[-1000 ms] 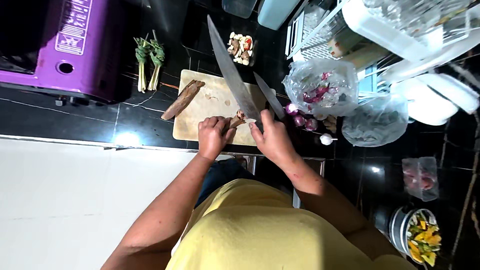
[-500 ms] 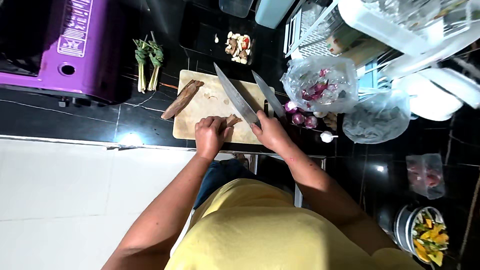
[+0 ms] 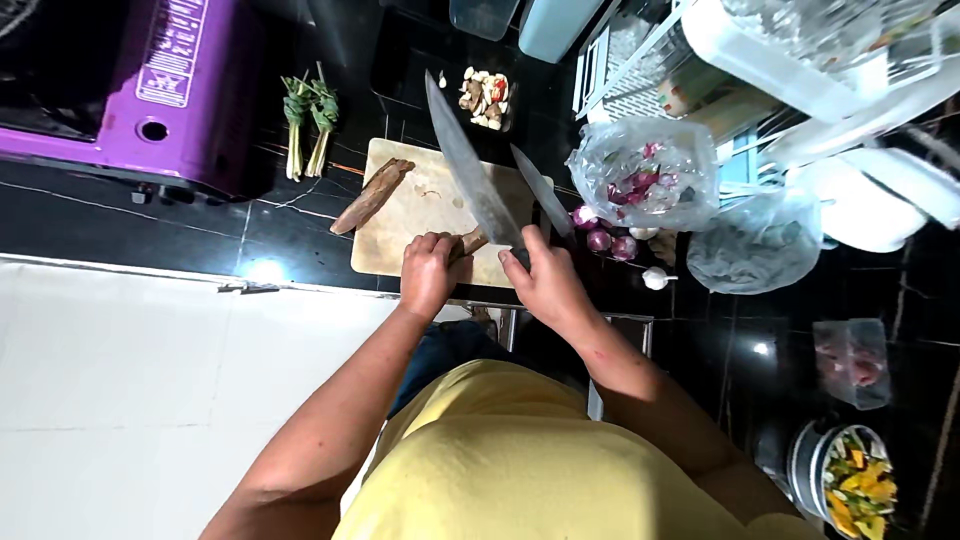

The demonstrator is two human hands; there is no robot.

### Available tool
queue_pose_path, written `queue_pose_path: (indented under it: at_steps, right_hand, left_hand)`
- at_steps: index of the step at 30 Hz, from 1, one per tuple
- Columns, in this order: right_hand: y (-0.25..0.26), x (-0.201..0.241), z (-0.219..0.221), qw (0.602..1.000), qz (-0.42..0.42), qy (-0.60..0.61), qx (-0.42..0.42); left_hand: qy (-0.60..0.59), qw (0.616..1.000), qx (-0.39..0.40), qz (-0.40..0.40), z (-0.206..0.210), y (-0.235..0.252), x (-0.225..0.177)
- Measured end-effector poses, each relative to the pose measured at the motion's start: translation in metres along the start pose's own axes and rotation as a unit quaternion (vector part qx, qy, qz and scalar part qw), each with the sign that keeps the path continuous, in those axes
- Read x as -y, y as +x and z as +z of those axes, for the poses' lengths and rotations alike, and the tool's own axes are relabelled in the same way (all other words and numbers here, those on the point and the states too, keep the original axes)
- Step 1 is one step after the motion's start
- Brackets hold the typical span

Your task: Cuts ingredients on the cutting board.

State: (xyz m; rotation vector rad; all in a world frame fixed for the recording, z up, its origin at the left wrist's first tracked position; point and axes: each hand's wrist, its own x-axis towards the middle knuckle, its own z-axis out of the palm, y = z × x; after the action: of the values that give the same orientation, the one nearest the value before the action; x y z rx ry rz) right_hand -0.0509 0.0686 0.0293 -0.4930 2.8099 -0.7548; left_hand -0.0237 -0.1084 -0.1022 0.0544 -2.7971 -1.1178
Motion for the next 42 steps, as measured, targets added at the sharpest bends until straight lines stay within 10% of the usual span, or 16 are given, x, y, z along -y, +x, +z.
queue_pose_path:
  at_steps: [4,10,17,24,30,38,42]
  right_hand:
    - [-0.009,0.02,-0.01,0.98,-0.105,0.001,-0.167]
    - [0.028,-0.014,0.035,0.976,0.122,-0.091,0.158]
    - [0.027,-0.022,0.02,0.986,0.101,-0.027,0.131]
    - [0.005,0.005,0.004,0.995,-0.037,-0.025,-0.091]
    - [0.032,-0.009,0.038,0.969,0.136,-0.111,0.175]
    - [0.04,-0.071,0.018,0.948,0.193,0.15,0.203]
    - [0.037,-0.06,0.008,0.981,0.151,-0.026,0.116]
  left_hand:
    - [-0.002,1.0,-0.006,0.001,0.0,0.001,0.0]
    - [0.002,1.0,0.009,-0.004,0.002,0.003,0.002]
    - [0.008,1.0,-0.021,0.014,0.006,0.002,0.004]
    - [0.006,1.0,-0.025,0.003,0.008,0.001,0.003]
    - [0.013,1.0,-0.011,0.003,0.006,0.003,0.003]
    - [0.007,1.0,-0.015,0.002,0.007,0.003,0.003]
    - [-0.005,1.0,0.003,0.009,0.003,0.002,0.006]
